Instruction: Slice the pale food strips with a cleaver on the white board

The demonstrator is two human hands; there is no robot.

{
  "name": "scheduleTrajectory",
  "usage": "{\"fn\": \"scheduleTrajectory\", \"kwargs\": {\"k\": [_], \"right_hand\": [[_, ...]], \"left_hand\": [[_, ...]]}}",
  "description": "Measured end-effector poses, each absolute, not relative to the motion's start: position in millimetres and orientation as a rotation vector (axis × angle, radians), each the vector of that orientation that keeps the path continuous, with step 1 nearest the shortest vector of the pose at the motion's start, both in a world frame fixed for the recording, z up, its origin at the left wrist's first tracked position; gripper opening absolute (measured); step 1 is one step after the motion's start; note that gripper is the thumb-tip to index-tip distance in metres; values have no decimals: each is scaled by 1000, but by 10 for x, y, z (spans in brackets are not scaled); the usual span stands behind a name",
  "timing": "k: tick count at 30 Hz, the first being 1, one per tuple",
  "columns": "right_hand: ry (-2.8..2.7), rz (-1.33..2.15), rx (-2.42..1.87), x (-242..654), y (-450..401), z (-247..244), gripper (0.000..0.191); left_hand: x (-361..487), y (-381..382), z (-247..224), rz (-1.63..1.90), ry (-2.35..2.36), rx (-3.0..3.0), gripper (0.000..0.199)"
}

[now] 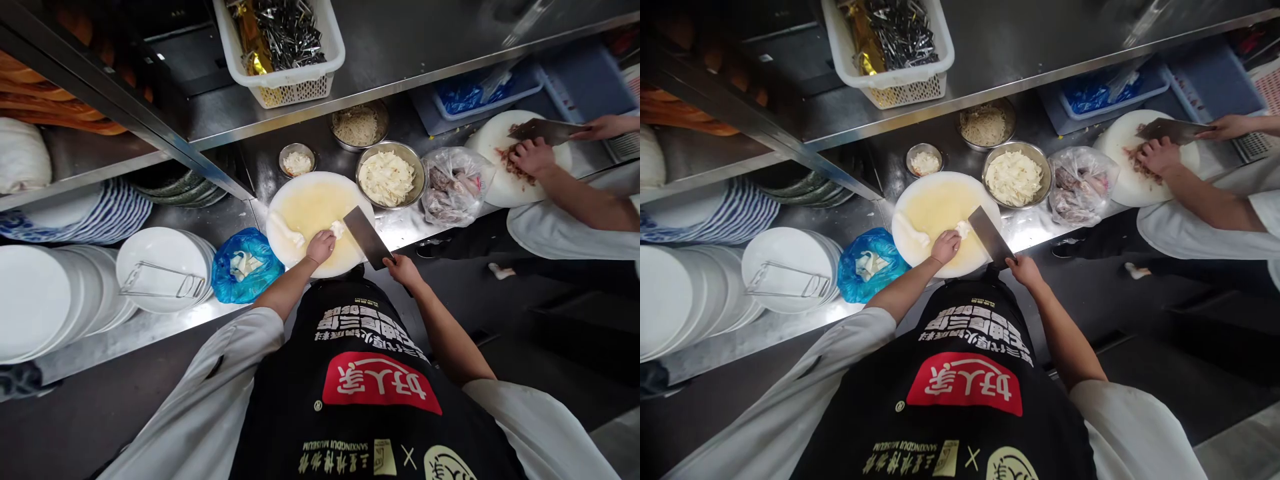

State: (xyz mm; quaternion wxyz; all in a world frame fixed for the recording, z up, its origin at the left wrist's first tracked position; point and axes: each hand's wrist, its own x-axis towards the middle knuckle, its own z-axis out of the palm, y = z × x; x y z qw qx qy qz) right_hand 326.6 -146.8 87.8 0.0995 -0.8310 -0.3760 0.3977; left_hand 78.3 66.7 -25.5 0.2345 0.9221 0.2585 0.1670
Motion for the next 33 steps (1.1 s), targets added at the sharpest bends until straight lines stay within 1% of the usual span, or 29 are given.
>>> {"fn": "scheduleTrajectory", "kwargs": {"k": [5, 8, 13, 17, 22, 24, 28, 33], "right_hand": [[-1013, 1365, -2344, 3170, -1495, 798, 35], [-920, 1399, -2318, 3223, -1490, 783, 33], [-896, 1371, -2329, 3294, -1428, 851, 33], [-868, 1326, -2385, 3364, -1420, 880, 37], [-1097, 1125, -2496, 3406, -1479, 902, 38], [-1179, 1105, -2476, 3346, -1492, 908, 38], [-1212, 1249, -2397, 3209, -1488, 869, 37], [-1006, 1427, -2318, 3239, -1539, 783, 36]], "left_hand": [[800, 663, -247, 449, 728, 2506, 27], [805, 659, -252, 440, 724, 2501, 27], [794, 650, -268, 427, 729, 2521, 27], [795, 644, -273, 429, 739, 2512, 27], [797, 639, -263, 411, 752, 2513, 27], [794, 637, -264, 418, 749, 2509, 27], [790, 634, -282, 474, 735, 2492, 26], [791, 630, -293, 468, 740, 2475, 27]]}}
